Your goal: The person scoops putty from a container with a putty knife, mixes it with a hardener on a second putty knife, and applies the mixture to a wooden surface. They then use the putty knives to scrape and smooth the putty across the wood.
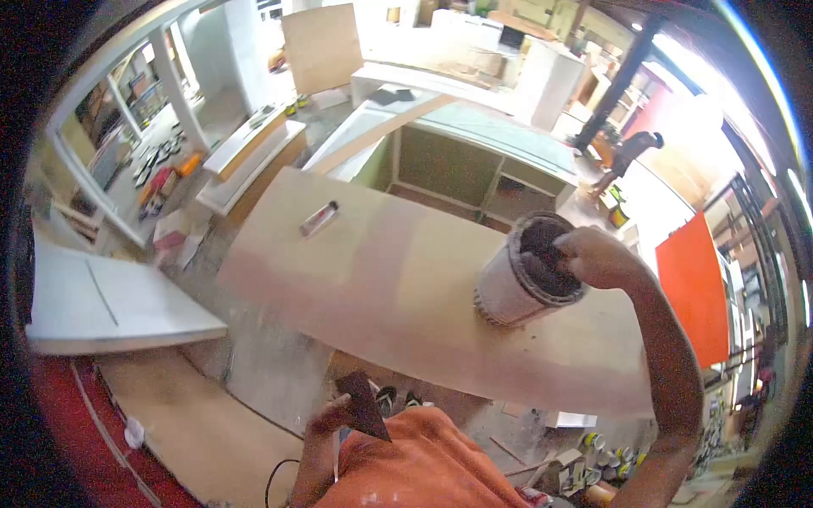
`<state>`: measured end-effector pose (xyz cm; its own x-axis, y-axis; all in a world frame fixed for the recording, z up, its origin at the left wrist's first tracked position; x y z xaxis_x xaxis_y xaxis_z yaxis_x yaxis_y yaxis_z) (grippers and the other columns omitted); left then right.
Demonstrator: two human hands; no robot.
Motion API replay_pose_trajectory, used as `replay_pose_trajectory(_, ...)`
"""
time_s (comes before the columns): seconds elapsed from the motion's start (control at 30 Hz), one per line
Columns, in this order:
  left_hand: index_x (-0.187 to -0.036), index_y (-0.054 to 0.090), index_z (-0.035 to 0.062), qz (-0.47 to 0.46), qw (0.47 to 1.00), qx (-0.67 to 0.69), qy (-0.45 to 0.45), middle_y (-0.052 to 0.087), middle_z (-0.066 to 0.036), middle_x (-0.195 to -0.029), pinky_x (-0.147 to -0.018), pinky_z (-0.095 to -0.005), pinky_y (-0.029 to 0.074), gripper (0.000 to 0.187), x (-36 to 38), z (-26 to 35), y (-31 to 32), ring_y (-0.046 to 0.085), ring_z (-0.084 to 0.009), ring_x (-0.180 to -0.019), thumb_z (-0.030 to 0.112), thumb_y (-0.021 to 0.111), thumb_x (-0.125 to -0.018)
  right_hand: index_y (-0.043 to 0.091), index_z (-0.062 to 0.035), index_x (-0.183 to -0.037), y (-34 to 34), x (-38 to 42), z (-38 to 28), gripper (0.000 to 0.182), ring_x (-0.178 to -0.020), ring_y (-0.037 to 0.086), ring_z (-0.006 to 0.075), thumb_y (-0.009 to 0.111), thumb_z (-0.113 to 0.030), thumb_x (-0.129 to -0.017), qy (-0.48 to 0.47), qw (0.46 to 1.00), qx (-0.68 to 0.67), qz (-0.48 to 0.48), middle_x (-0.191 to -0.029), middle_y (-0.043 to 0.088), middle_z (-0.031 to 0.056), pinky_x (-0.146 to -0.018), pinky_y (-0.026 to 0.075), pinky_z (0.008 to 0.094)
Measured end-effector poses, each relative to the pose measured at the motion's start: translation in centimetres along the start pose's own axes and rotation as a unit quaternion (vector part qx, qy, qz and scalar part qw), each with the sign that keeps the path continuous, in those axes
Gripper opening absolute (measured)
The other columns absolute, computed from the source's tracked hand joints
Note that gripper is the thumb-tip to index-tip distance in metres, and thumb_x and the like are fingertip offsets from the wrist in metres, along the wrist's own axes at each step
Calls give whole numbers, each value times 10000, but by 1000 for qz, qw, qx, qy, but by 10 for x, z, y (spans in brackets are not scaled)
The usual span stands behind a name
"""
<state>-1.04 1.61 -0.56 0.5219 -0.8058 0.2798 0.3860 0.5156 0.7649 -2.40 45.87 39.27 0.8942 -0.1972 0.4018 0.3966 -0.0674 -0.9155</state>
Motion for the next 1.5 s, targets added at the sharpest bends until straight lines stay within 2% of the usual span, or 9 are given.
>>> replay_pose_trajectory(0.07, -1330, 445, 61, -55, 998, 40, -12, 597, -44, -1074, -793, -322, 497, 540, -24, 0, -2, 591, -160, -923, 271, 663, -882, 673, -6, -992, -17, 19, -12, 239, -744, 658, 266, 639, -112, -781, 24, 994, -77, 71, -865, 699, 171, -738, 495, 398)
replay_pose_trajectory(0.17, -1288, 492, 49, -31, 996, -50, 60, 619, -36, -1057, -777, -326, 504, 479, -18, 72, 92, 610, -164, -916, 263, 649, -890, 670, -6, -1004, 6, 41, 22, 224, -726, 647, 220, 619, -75, -798, -15, 964, -227, 140, -844, 700, 156, -715, 494, 371)
replay_pose_trajectory(0.3, -1345, 421, 36, -35, 997, -70, 15, 581, -79, -1183, -846, -351, 502, 525, -46, 65, 110, 594, -200, -1045, 230, 628, -902, 665, 6, -1035, 18, 48, 46, 242, -735, 636, 184, 622, -50, -804, -28, 939, -296, 176, -852, 699, 163, -712, 491, 353)
replay_pose_trajectory(0.33, -1376, 368, 34, -16, 998, -59, 8, 542, -100, -1245, -883, -367, 494, 560, -49, 62, 120, 565, -219, -1109, 217, 618, -910, 632, 50, -1093, 20, 49, 49, 232, -845, 598, 105, 579, 34, -868, -14, 941, -307, 141, -917, 690, 58, -817, 489, 277)
replay_pose_trajectory(0.5, -1442, 213, 26, 67, 995, -7, -70, 432, -172, -1367, -971, -447, 472, 646, -60, 79, 176, 498, -286, -1225, 176, 579, -931, 635, 34, -1115, 38, 58, 44, 251, -868, 613, 119, 580, 30, -870, -23, 877, -433, 206, -960, 698, 71, -828, 487, 281)
replay_pose_trajectory(0.97, -1275, 439, -8, 55, 998, 8, 20, 576, -150, -1194, -931, -450, 508, 402, -107, 73, 188, 602, -275, -1082, 247, 516, -974, 629, 16, -1135, 49, 57, 31, 235, -910, 603, 112, 608, -69, -916, -35, 820, -489, 296, -1003, 680, 49, -845, 489, 276)
replay_pose_trajectory(1.3, -1239, 461, 28, -48, 999, -8, -21, 640, -139, -1062, -583, -376, 582, 421, -129, 82, 277, 683, -261, -873, 370, 425, -997, 660, 43, -1030, 81, 118, 12, 338, -951, 576, 119, 743, -219, -833, 82, 681, -545, 482, -1036, 657, 36, -877, 439, 258)
replay_pose_trajectory(1.43, -1231, 460, 25, -122, 989, 48, -67, 652, -154, -1046, -525, -388, 569, 448, -119, 68, 330, 689, -309, -828, 402, 415, -992, 675, -22, -1044, 129, 166, -6, 302, -922, 646, 186, 690, -266, -866, 168, 716, -421, 530, -989, 696, 115, -823, 506, 326)
replay_pose_trajectory(1.5, -1243, 450, 15, -124, 981, 95, -117, 646, -171, -1071, -517, -393, 563, 449, -115, 48, 338, 691, -330, -797, 385, 402, -992, 654, -23, -1044, 151, 180, -19, 243, -953, 658, 279, 659, -210, -889, 36, 683, -486, 545, -1009, 672, 186, -830, 525, 380)
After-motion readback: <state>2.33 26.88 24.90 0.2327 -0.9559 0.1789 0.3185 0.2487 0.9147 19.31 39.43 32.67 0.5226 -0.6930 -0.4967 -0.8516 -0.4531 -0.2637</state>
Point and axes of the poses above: each hand's wrist, its own x-axis away from the middle knuckle, its own y-axis out of the palm, z = x × y, the point moved 2 cm from there along -x, towards the middle knuckle
